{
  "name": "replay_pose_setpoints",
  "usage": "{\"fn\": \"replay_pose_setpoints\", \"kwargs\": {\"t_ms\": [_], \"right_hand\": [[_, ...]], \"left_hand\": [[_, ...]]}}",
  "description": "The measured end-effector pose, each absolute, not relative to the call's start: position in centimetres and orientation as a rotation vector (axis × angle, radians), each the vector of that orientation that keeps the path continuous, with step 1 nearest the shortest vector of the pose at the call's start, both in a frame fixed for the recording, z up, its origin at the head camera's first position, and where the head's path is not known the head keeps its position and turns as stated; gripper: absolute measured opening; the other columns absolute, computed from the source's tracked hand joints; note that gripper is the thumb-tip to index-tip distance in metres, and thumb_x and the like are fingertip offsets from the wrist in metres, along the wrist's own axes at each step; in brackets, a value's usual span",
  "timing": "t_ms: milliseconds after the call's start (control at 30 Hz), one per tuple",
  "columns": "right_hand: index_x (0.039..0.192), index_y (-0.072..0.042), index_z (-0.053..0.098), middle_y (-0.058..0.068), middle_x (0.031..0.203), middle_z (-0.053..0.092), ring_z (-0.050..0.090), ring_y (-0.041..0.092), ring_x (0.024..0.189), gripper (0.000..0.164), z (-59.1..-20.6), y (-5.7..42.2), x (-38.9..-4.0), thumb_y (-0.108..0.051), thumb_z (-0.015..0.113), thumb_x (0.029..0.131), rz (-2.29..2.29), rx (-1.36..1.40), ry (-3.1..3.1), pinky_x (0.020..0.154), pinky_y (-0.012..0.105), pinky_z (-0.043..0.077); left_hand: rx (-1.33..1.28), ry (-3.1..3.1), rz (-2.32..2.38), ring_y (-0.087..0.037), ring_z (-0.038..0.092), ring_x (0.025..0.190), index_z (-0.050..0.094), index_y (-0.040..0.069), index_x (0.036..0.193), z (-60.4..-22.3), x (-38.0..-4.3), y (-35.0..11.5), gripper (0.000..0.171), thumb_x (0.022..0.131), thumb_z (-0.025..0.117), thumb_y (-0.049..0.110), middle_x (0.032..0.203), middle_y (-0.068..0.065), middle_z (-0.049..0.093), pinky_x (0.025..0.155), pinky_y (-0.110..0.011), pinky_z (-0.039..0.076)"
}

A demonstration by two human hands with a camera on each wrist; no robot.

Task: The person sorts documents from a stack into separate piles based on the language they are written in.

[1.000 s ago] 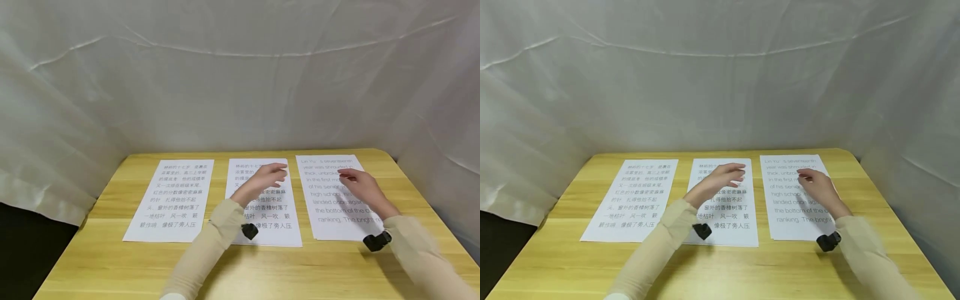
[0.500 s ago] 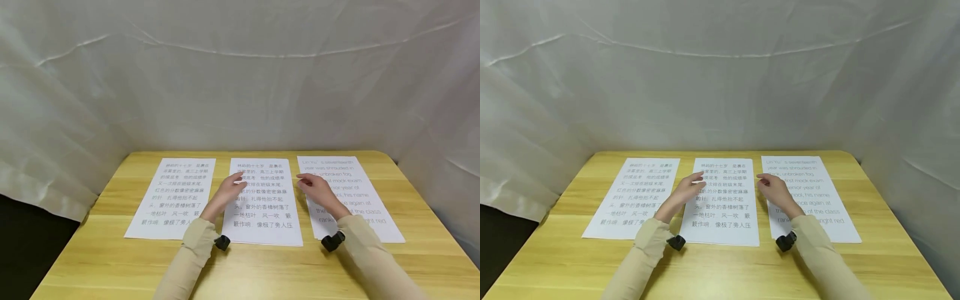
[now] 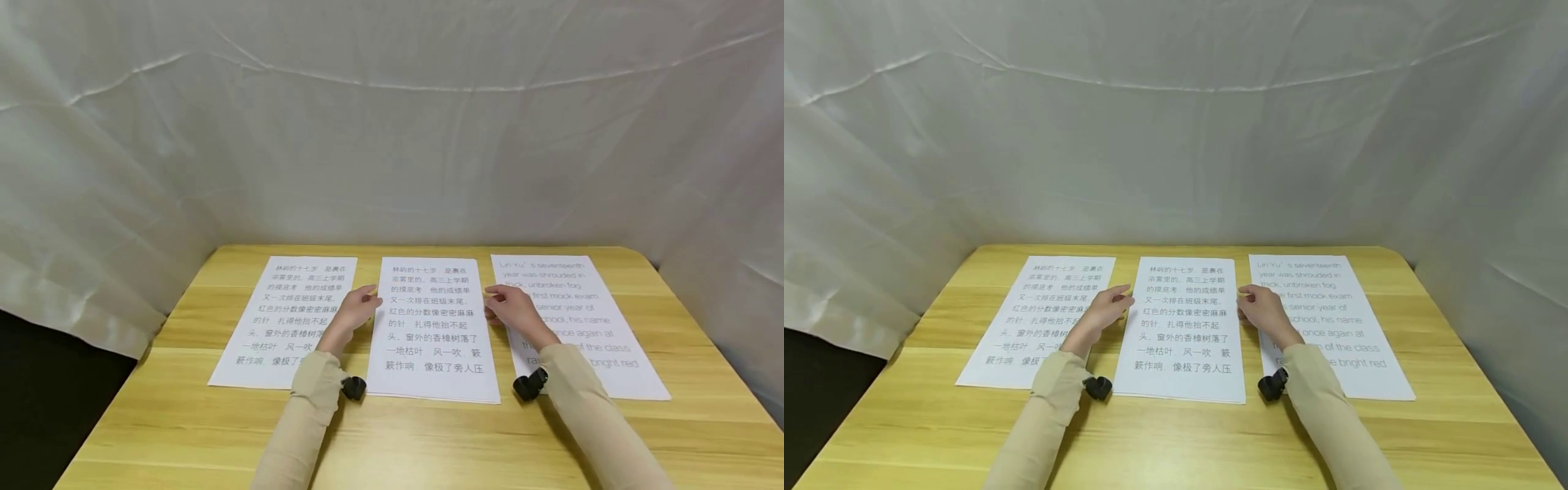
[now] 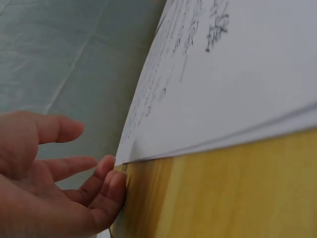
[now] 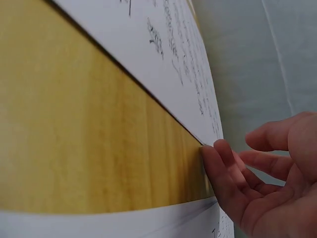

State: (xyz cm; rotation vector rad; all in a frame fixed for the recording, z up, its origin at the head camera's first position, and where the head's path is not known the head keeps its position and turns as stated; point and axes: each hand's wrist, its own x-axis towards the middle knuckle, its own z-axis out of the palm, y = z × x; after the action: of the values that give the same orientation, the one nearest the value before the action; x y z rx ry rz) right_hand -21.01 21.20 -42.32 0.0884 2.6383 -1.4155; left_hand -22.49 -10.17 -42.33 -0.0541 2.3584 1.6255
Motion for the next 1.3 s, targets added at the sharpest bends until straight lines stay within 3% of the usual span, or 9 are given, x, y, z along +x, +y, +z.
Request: {"fn": "replay_pose_setpoints", "kwargs": {"t_ms": [333, 433, 567, 667, 767, 867, 1000, 1100, 1300], "right_hand": [[0.134, 0.008, 0.05, 0.017, 0.1, 0.064, 0.057, 0.02, 0.075, 0.043, -43.1, 20.9, -21.9, -0.011, 0.049, 0.096, -1.176, 0.016, 2.801, 0.064, 0.03, 0.047], [0.133, 0.01, 0.05, 0.014, 0.093, 0.06, 0.051, 0.02, 0.071, 0.044, -43.2, 20.9, -21.9, -0.012, 0.051, 0.096, -1.149, 0.012, 2.813, 0.062, 0.031, 0.042], [0.098, 0.006, 0.06, 0.007, 0.071, 0.047, 0.041, 0.018, 0.06, 0.021, -43.3, 20.8, -22.0, -0.014, 0.053, 0.096, -1.115, -0.012, 2.817, 0.058, 0.03, 0.036], [0.083, 0.001, 0.051, 0.004, 0.066, 0.04, 0.037, 0.017, 0.059, 0.021, -43.4, 20.7, -22.1, -0.015, 0.053, 0.096, -1.083, -0.046, 2.819, 0.057, 0.031, 0.032], [0.086, 0.001, 0.053, 0.004, 0.067, 0.038, 0.036, 0.018, 0.061, 0.019, -43.4, 20.7, -22.1, -0.016, 0.054, 0.096, -1.08, -0.069, 2.815, 0.059, 0.032, 0.031], [0.081, 0.0, 0.048, 0.004, 0.066, 0.036, 0.034, 0.019, 0.06, 0.022, -43.4, 20.6, -22.1, -0.016, 0.054, 0.095, -1.084, -0.077, 2.811, 0.059, 0.033, 0.03], [0.097, 0.004, 0.056, 0.006, 0.07, 0.038, 0.037, 0.02, 0.065, 0.021, -43.3, 20.6, -22.0, -0.017, 0.053, 0.096, -1.078, -0.057, 2.798, 0.064, 0.035, 0.032], [0.121, 0.008, 0.056, 0.009, 0.079, 0.045, 0.042, 0.023, 0.075, 0.037, -43.2, 20.5, -21.9, -0.019, 0.053, 0.096, -1.069, -0.024, 2.786, 0.07, 0.037, 0.034], [0.131, 0.009, 0.051, 0.018, 0.099, 0.052, 0.045, 0.029, 0.089, 0.046, -43.2, 20.3, -21.7, -0.022, 0.053, 0.096, -1.09, 0.025, 2.759, 0.075, 0.038, 0.035]], "left_hand": [[-0.036, 2.364, 1.537, -0.034, 0.034, 0.135, 0.038, -0.001, 0.146, -42.6, -23.6, -10.3, 0.055, 0.098, 0.055, 0.019, 0.149, -0.019, 0.037, 0.109, -0.047, 0.03], [-0.015, 2.41, 1.486, -0.029, 0.045, 0.123, 0.05, -0.002, 0.135, -42.5, -23.9, -10.1, 0.044, 0.097, 0.056, 0.018, 0.134, -0.017, 0.049, 0.101, -0.04, 0.038], [0.03, 2.473, 1.44, -0.023, 0.042, 0.083, 0.05, -0.01, 0.098, -42.6, -24.1, -9.6, 0.026, 0.096, 0.057, 0.015, 0.091, -0.012, 0.045, 0.073, -0.032, 0.034], [0.025, 2.483, 1.424, -0.023, 0.046, 0.09, 0.055, -0.011, 0.112, -42.7, -24.0, -9.3, 0.03, 0.096, 0.056, 0.015, 0.103, -0.015, 0.053, 0.079, -0.032, 0.04], [-0.012, 2.488, 1.425, -0.022, 0.047, 0.102, 0.052, -0.004, 0.134, -42.7, -23.8, -9.1, 0.043, 0.096, 0.057, 0.016, 0.122, -0.014, 0.052, 0.086, -0.034, 0.043], [-0.027, 2.48, 1.444, -0.023, 0.045, 0.083, 0.054, -0.009, 0.114, -42.7, -23.7, -9.0, 0.03, 0.095, 0.057, 0.014, 0.096, -0.014, 0.05, 0.073, -0.031, 0.039], [-0.059, 2.467, 1.459, -0.027, 0.053, 0.102, 0.053, -0.011, 0.124, -42.6, -23.6, -8.8, 0.039, 0.094, 0.058, 0.015, 0.115, -0.02, 0.056, 0.089, -0.035, 0.044], [-0.078, 2.441, 1.471, -0.033, 0.035, 0.135, 0.04, -0.005, 0.144, -42.5, -23.6, -8.7, 0.056, 0.095, 0.058, 0.016, 0.148, -0.02, 0.038, 0.109, -0.044, 0.032], [-0.094, 2.362, 1.559, -0.035, 0.031, 0.137, 0.038, -0.006, 0.144, -42.4, -23.5, -8.7, 0.056, 0.096, 0.057, 0.014, 0.149, -0.021, 0.036, 0.109, -0.045, 0.03]]}}
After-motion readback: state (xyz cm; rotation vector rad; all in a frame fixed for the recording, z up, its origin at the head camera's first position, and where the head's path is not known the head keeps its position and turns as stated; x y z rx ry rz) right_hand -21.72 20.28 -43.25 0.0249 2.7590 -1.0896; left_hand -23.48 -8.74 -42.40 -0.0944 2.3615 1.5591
